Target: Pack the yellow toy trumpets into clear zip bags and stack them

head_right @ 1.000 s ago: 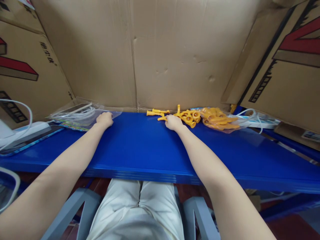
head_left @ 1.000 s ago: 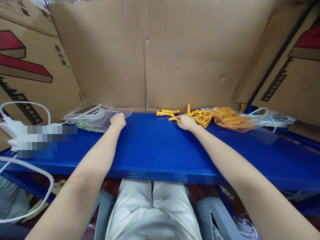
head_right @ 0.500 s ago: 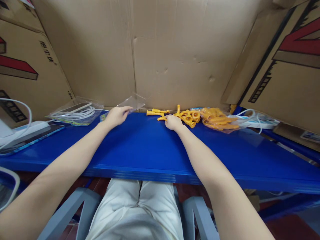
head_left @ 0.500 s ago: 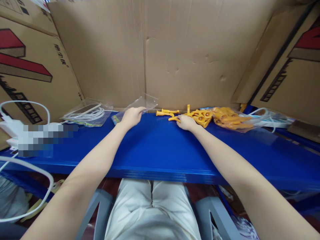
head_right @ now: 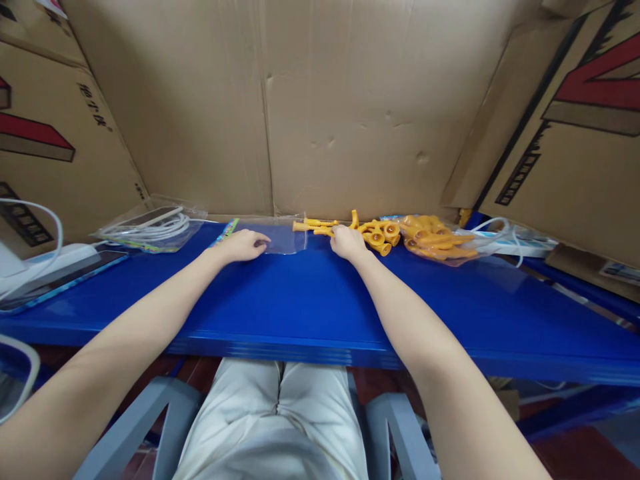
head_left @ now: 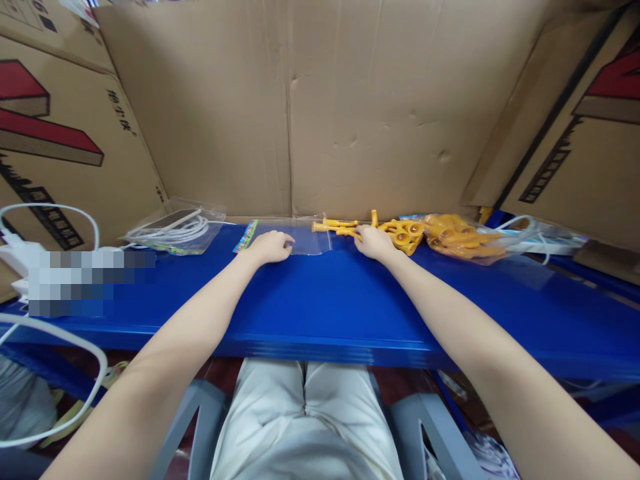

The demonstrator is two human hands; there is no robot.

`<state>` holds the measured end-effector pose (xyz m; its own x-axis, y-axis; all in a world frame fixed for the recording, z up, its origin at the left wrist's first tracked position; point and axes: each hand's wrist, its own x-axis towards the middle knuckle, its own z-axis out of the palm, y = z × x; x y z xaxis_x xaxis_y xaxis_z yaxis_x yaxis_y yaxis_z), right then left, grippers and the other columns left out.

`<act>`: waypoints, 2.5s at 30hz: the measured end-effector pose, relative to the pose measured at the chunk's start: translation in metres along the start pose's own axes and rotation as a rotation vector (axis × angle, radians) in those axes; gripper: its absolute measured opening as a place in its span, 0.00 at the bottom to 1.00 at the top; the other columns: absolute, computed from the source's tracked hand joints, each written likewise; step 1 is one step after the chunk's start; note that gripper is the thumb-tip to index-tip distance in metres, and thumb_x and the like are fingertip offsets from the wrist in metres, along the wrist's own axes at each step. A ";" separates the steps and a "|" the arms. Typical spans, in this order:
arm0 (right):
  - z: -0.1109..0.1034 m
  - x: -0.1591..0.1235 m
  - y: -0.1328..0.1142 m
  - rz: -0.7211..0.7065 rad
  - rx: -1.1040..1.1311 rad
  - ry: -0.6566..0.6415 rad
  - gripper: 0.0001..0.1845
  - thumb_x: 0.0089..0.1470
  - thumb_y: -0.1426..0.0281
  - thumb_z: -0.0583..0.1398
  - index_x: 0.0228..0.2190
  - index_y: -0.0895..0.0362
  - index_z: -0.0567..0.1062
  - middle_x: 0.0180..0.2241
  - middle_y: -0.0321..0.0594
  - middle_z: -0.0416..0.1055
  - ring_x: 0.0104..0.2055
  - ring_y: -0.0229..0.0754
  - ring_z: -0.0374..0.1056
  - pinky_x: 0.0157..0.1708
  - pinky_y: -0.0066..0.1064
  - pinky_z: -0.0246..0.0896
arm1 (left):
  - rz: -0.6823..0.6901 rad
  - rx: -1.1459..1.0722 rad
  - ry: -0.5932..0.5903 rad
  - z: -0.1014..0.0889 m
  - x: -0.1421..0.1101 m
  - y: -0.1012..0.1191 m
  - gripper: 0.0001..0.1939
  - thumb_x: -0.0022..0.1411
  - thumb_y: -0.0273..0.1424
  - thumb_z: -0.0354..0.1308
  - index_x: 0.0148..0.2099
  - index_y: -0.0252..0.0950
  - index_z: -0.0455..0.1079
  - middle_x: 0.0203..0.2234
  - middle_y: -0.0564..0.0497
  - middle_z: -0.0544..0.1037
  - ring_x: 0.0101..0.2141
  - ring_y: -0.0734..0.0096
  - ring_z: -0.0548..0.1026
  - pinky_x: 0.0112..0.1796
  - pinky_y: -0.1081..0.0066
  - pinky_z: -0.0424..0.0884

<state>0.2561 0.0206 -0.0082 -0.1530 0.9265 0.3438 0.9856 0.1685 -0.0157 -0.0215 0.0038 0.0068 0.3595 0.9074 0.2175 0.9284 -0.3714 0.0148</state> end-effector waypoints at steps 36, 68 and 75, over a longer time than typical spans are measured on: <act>-0.026 -0.002 -0.008 -0.156 0.216 -0.285 0.20 0.52 0.66 0.62 0.47 0.58 0.76 0.41 0.42 0.76 0.40 0.43 0.72 0.40 0.30 0.63 | -0.272 0.053 -0.116 -0.006 -0.003 0.003 0.27 0.65 0.43 0.41 0.55 0.30 0.66 0.54 0.34 0.71 0.55 0.48 0.68 0.56 0.48 0.56; 0.002 -0.001 -0.045 -0.219 0.653 0.097 0.12 0.45 0.70 0.63 0.35 0.61 0.76 0.30 0.39 0.74 0.32 0.38 0.69 0.35 0.29 0.62 | 0.124 0.176 0.162 0.006 -0.011 0.059 0.16 0.62 0.30 0.44 0.47 0.33 0.69 0.43 0.41 0.77 0.40 0.56 0.78 0.38 0.64 0.69; 0.005 -0.007 -0.052 -0.252 0.591 -0.060 0.09 0.45 0.69 0.64 0.32 0.60 0.77 0.28 0.38 0.75 0.29 0.37 0.68 0.29 0.26 0.59 | -0.067 0.026 0.153 0.002 -0.004 0.044 0.17 0.63 0.41 0.46 0.43 0.36 0.70 0.37 0.43 0.79 0.41 0.55 0.77 0.41 0.62 0.70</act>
<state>0.2056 0.0070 -0.0143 -0.3952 0.8487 0.3514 0.7155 0.5243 -0.4616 0.0183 -0.0157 0.0043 0.2797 0.8887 0.3633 0.9527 -0.3038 0.0098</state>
